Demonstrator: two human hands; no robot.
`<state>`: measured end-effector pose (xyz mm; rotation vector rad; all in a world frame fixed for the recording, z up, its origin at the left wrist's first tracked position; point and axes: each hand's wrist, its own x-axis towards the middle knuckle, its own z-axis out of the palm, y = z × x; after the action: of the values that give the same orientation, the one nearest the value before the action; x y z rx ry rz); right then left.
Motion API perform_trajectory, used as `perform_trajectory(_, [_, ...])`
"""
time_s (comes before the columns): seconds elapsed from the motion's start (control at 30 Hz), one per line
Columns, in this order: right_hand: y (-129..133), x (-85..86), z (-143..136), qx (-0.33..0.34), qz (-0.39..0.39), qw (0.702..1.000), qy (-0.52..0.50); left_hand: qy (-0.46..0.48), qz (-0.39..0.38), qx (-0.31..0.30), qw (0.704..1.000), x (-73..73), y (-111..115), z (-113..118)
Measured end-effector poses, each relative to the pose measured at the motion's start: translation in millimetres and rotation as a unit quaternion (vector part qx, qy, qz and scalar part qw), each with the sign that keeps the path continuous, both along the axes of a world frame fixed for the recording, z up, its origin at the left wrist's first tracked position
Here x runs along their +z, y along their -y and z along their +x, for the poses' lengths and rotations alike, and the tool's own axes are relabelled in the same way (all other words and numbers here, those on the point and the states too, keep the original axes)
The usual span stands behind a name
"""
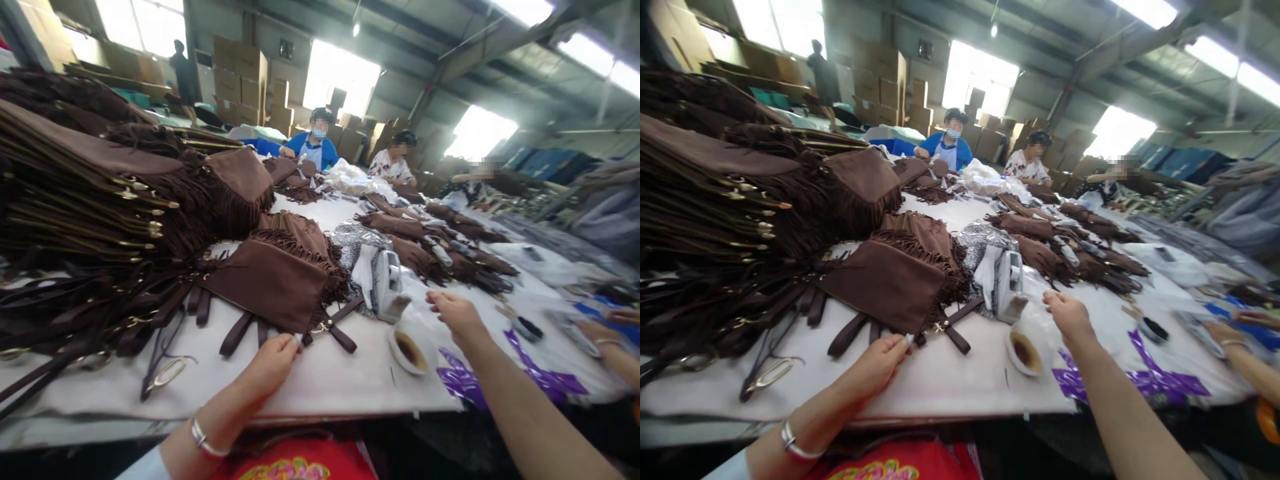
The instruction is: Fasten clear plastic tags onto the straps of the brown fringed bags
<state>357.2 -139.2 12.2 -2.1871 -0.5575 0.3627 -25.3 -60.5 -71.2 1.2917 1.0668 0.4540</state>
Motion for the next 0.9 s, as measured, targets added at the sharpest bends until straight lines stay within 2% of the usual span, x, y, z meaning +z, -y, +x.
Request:
perform_trajectory(0.13, [-24,-11.2,-4,0.019,-0.028,0.997,-0.065,-0.003,0.025,-0.017,1.0,0.2,-2,0])
perform_trajectory(0.33, [-51,-20.9,-17,0.027,-0.007,0.997,-0.068,0.009,0.053,-0.006,0.999,-2.4,-4,1])
perform_trajectory(0.43, [-46,-17.1,-23,0.032,0.025,0.998,-0.037,-0.002,0.036,-0.005,0.999,-2.4,-4,0])
perform_trajectory(0.57, [-22,-11.5,-35,0.041,0.049,0.998,0.008,-0.008,0.025,-0.007,1.0,0.2,-4,0])
perform_trajectory(0.7, [-3,-14.6,-42,0.085,-0.001,0.996,-0.008,-0.008,0.02,-0.016,1.0,0.5,-4,0])
perform_trajectory(0.8, [-4,-19.9,-39,0.109,-0.055,0.993,0.006,-0.006,0.017,-0.019,1.0,-4.3,-5,0])
perform_trajectory(0.9, [-12,-20.2,-30,0.127,-0.101,0.985,0.066,0.006,0.015,-0.024,1.0,-11.4,-5,0])
